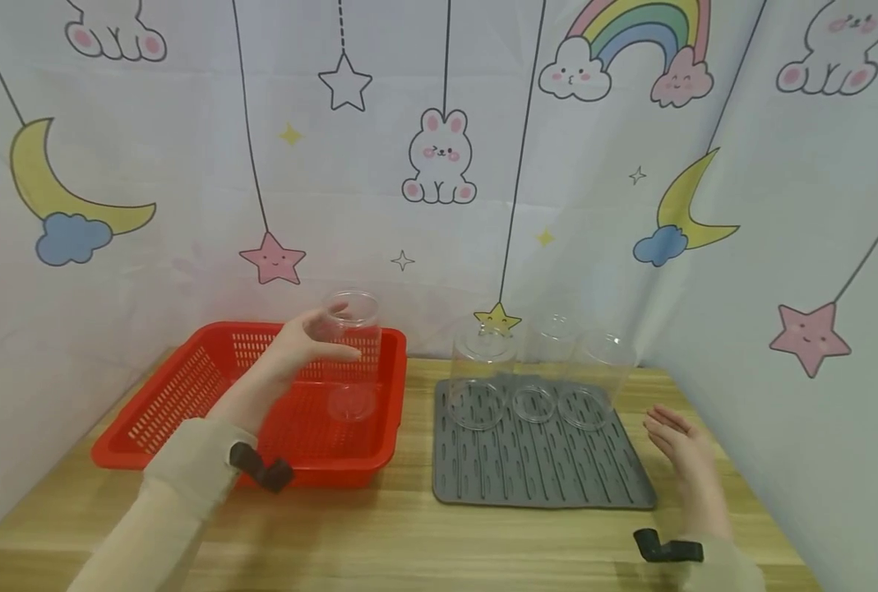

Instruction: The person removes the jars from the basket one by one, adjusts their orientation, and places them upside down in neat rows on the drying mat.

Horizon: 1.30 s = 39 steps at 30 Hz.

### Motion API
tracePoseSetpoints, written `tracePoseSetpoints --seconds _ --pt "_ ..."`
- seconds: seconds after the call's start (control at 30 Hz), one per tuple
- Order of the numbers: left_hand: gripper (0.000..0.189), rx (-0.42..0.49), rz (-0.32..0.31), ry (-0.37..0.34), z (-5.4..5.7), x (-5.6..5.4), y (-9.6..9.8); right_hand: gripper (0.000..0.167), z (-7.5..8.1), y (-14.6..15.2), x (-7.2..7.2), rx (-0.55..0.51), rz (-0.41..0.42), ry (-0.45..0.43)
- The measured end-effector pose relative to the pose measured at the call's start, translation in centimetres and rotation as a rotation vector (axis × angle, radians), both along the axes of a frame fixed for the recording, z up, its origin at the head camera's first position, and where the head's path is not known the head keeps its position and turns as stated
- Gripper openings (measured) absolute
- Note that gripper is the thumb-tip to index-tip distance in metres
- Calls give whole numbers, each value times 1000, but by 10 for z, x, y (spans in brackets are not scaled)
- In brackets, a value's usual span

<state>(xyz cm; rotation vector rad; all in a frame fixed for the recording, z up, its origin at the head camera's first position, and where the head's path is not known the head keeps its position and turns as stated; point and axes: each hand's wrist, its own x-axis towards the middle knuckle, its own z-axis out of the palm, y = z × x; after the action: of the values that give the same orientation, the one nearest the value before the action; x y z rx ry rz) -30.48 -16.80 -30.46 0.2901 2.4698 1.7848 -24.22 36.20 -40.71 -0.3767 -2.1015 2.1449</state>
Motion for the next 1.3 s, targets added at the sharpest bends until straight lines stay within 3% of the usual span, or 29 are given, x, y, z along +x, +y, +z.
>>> tracePoseSetpoints --seconds 0.17,0.3,0.5,0.83,1.07,1.3 --pt "85 25 36 2 6 9 6 24 24 -6 8 -20 42 184" --pt "86 40 64 9 14 16 12 30 41 -15 13 -42 89 327" --pt "82 -77 83 81 25 26 28 31 61 -28 20 8 121 444" --pt "82 -219 144 275 26 43 69 35 82 -58 30 64 163 540" --pt "82 -463 217 531 20 55 95 34 87 -86 33 44 154 541" --pt "81 -579 205 702 10 66 114 44 82 -107 29 63 165 499"
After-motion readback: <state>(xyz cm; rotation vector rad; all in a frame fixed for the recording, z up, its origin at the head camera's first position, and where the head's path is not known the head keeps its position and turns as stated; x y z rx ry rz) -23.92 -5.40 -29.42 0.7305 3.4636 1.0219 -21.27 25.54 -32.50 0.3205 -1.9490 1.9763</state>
